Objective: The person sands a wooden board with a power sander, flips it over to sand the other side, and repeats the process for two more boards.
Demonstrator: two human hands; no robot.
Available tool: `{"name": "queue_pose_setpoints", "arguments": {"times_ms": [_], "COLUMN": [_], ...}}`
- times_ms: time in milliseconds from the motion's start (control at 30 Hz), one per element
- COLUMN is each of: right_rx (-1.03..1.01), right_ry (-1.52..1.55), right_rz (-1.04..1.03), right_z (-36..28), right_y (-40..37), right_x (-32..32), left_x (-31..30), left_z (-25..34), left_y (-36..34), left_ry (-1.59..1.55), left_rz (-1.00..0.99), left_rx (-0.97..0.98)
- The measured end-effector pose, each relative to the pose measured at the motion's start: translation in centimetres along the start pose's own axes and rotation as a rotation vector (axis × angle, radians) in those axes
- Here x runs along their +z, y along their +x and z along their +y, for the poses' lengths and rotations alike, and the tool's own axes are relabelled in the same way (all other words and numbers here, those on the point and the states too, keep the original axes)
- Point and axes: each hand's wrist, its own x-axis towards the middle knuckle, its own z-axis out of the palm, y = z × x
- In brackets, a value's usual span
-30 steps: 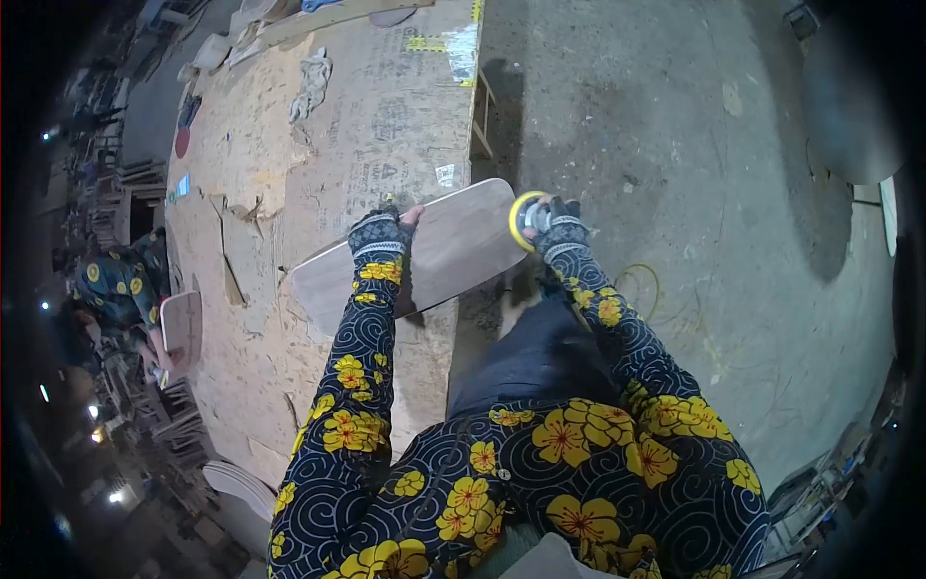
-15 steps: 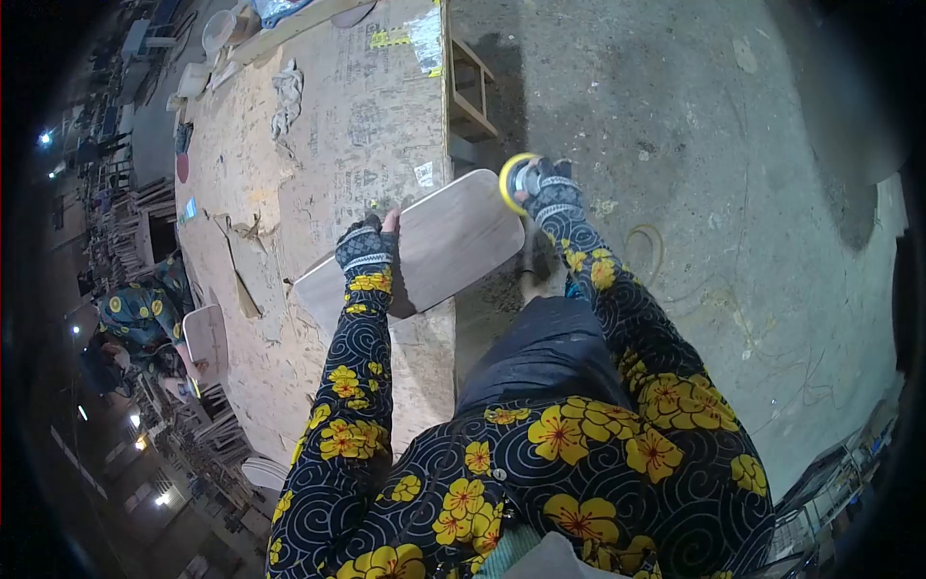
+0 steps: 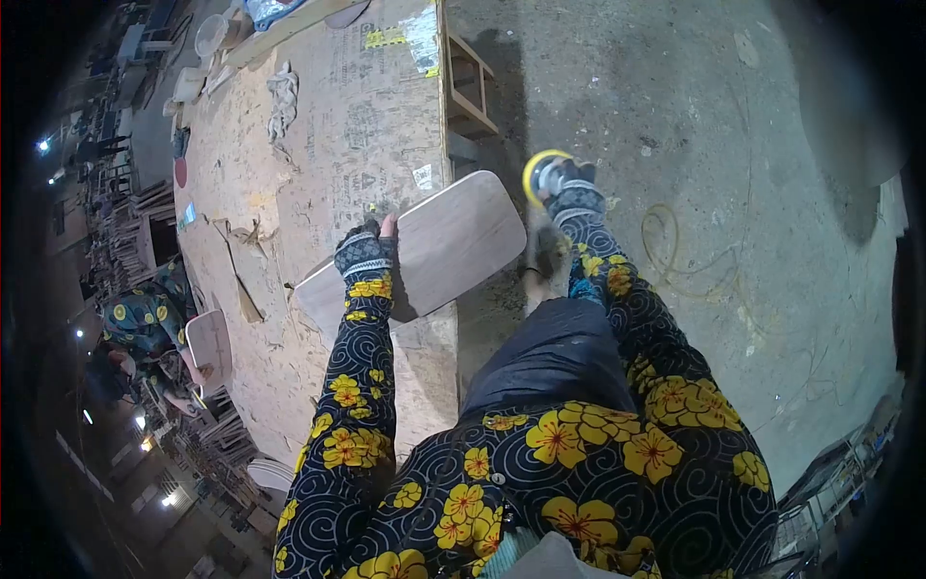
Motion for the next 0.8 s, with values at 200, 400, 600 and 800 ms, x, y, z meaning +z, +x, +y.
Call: {"name": "queue_pose_setpoints", "arguments": {"times_ms": [200, 400, 600, 800], "right_rx": [-0.065, -0.024, -0.060, -0.049], "right_ry": [0.179, 0.139, 0.076, 0.070], "right_rz": [-0.069, -0.215, -0.190, -0.251], "right_z": [-2.2, -4.4, -5.5, -6.4], "right_y": [-1.0, -0.4, -0.4, -1.0], "right_x": [-1.4, 0.7, 0.0, -0.3], "left_x": [-0.5, 0.2, -0.4, -0.2], "left_z": [0.1, -0.1, 0.2, 0.0], "left_y": [-0.1, 0.2, 0.1, 0.1], "left_ry": [0.004, 0.027, 0.043, 0.012], "left_rz": [-0.014, -0.030, -0.039, -0.015], "left_rx": [-0.004, -0.032, -0.043, -0.021]}}
